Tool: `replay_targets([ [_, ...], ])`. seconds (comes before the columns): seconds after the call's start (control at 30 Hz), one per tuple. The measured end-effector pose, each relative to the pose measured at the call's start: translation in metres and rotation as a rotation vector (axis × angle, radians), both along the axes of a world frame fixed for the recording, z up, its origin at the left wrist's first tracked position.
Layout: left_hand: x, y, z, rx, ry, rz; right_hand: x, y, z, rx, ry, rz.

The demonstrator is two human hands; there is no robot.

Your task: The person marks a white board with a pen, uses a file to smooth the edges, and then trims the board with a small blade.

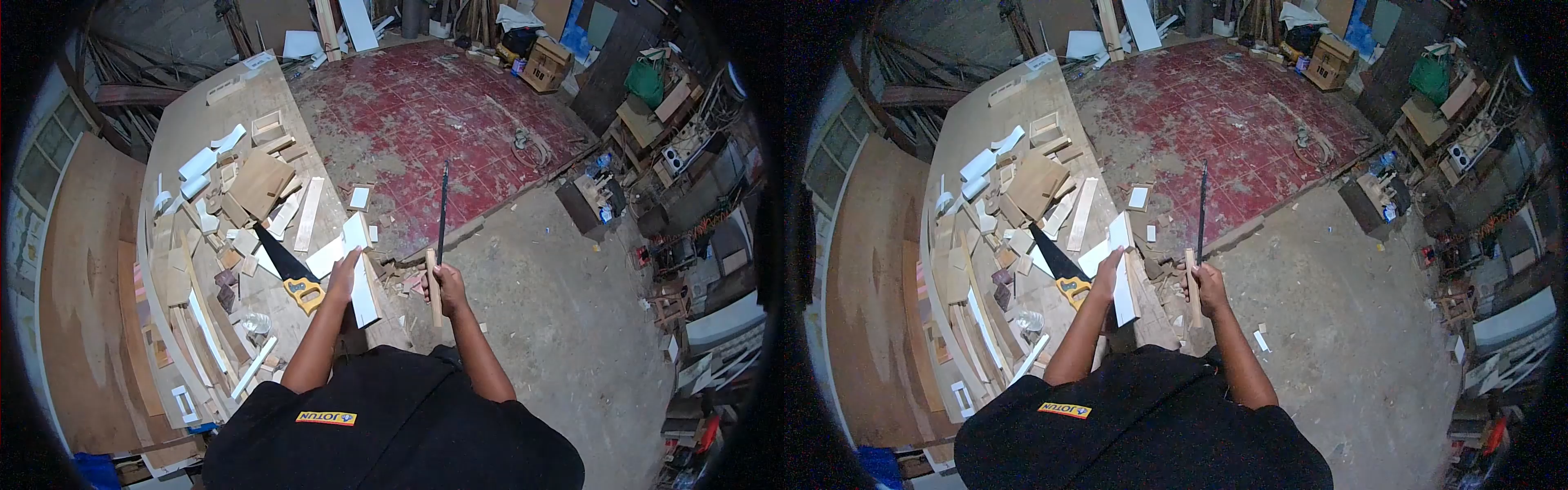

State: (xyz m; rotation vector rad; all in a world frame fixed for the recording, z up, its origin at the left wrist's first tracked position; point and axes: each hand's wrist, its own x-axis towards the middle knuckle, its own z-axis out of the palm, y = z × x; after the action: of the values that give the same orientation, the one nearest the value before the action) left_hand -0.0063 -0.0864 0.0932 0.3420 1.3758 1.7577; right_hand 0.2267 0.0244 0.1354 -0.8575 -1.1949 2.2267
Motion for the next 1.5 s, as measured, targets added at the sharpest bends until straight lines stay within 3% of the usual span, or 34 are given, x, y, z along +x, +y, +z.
replay_targets([
  [0.17,-0.026,-0.051,-0.056,-0.216,0.33,0.178,0.002,-0.004,-0.005,0.062,0.076,-0.086],
  [0.33,-0.044,-0.123,-0.07,-0.466,0.68,0.372,0.005,-0.009,-0.019,0.081,0.05,-0.033],
  [0.37,-0.044,-0.137,-0.068,-0.718,0.706,0.405,0.005,-0.011,-0.024,0.129,0.013,-0.035],
  [0.43,-0.049,-0.165,-0.081,-0.876,0.74,0.427,0.005,-0.021,-0.016,0.143,0.023,-0.033],
  [0.5,-0.055,-0.192,-0.106,-0.8,0.774,0.472,0.004,-0.028,-0.014,0.163,0.036,-0.036],
  [0.57,-0.058,-0.209,-0.121,-0.91,0.78,0.461,0.002,-0.029,-0.021,0.184,0.101,0.004],
  [0.63,-0.057,-0.214,-0.123,-0.927,0.776,0.46,0.001,-0.031,-0.022,0.173,0.097,0.024],
  [0.7,-0.057,-0.213,-0.126,-1.201,0.781,0.446,-0.002,-0.032,-0.021,0.162,0.092,0.044],
  [0.8,-0.029,-0.169,-0.071,-1.254,0.825,0.559,-0.009,-0.034,-0.019,0.108,0.099,0.063],
  [0.83,-0.03,-0.156,-0.085,-1.021,0.859,0.567,-0.013,-0.034,-0.025,0.163,0.094,0.05],
  [0.87,-0.035,-0.144,-0.097,-0.681,0.877,0.335,-0.016,-0.035,-0.031,0.215,0.087,0.04],
  [0.93,0.0,-0.102,-0.026,-0.576,0.558,-0.112,-0.028,-0.046,-0.021,0.192,0.111,0.009],
  [1.0,0.025,-0.073,0.001,-0.379,0.277,-0.382,-0.034,-0.045,-0.019,0.289,0.071,0.038],
  [1.07,0.054,-0.053,0.028,-0.214,0.094,-0.507,-0.044,-0.045,-0.025,0.354,0.09,0.026],
  [1.2,0.08,-0.037,0.049,-0.072,0.02,-0.498,-0.047,-0.042,-0.01,0.421,0.106,-0.036],
  [1.3,0.072,-0.033,0.046,-0.14,0.182,-0.524,-0.04,-0.036,-0.001,0.467,0.07,-0.071],
  [1.37,0.067,-0.03,0.041,-0.156,0.364,-0.535,-0.034,-0.033,0.002,0.366,0.026,-0.028],
  [1.5,0.062,-0.027,0.023,-0.067,0.321,-0.491,-0.028,-0.028,0.002,0.428,-0.086,-0.111],
])
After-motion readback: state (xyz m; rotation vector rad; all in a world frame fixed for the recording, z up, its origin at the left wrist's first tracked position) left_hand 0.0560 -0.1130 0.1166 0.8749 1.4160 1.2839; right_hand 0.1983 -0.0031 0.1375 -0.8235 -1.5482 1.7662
